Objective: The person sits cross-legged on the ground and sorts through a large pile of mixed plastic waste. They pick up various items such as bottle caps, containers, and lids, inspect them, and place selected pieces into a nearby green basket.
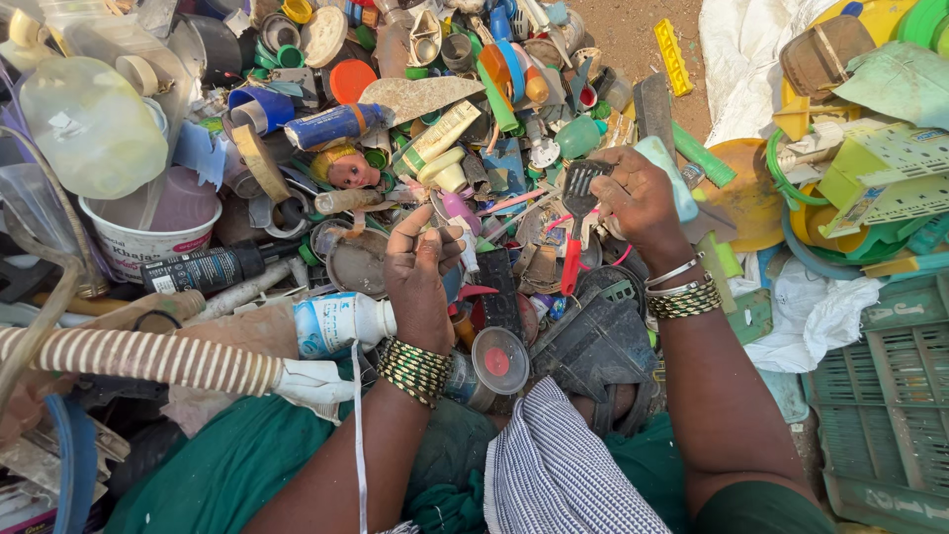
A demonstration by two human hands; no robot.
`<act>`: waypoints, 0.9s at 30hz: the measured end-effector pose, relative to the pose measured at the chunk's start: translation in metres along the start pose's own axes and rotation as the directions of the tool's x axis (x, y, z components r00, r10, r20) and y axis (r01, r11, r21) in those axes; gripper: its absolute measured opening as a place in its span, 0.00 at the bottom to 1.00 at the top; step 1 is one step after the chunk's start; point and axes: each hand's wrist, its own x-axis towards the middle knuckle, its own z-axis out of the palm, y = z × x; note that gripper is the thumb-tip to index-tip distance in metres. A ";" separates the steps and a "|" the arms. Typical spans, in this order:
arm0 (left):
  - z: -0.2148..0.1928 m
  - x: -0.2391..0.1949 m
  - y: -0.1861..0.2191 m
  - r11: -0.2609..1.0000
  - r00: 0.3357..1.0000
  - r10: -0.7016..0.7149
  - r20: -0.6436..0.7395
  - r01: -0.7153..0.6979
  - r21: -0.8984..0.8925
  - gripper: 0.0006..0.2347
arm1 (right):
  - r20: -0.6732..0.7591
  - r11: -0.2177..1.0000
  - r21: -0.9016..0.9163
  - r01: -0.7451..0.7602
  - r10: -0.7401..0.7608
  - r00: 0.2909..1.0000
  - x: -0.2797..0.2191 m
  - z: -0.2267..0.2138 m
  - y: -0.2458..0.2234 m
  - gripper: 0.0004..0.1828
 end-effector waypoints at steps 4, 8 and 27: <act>0.001 0.000 0.000 1.000 1.000 0.004 -0.008 -0.003 0.012 0.15 | 0.100 0.993 -0.034 0.111 -0.107 0.989 -0.007 0.017 -0.006 0.13; 0.000 0.000 0.000 0.999 0.999 0.030 0.020 -0.029 -0.031 0.16 | 0.188 0.991 -0.060 -0.121 0.130 0.974 0.005 0.022 0.010 0.17; 0.007 -0.002 0.007 0.999 1.000 -0.007 -0.026 0.006 -0.040 0.17 | -0.058 0.870 -0.399 -0.290 0.291 0.955 0.119 0.071 0.196 0.36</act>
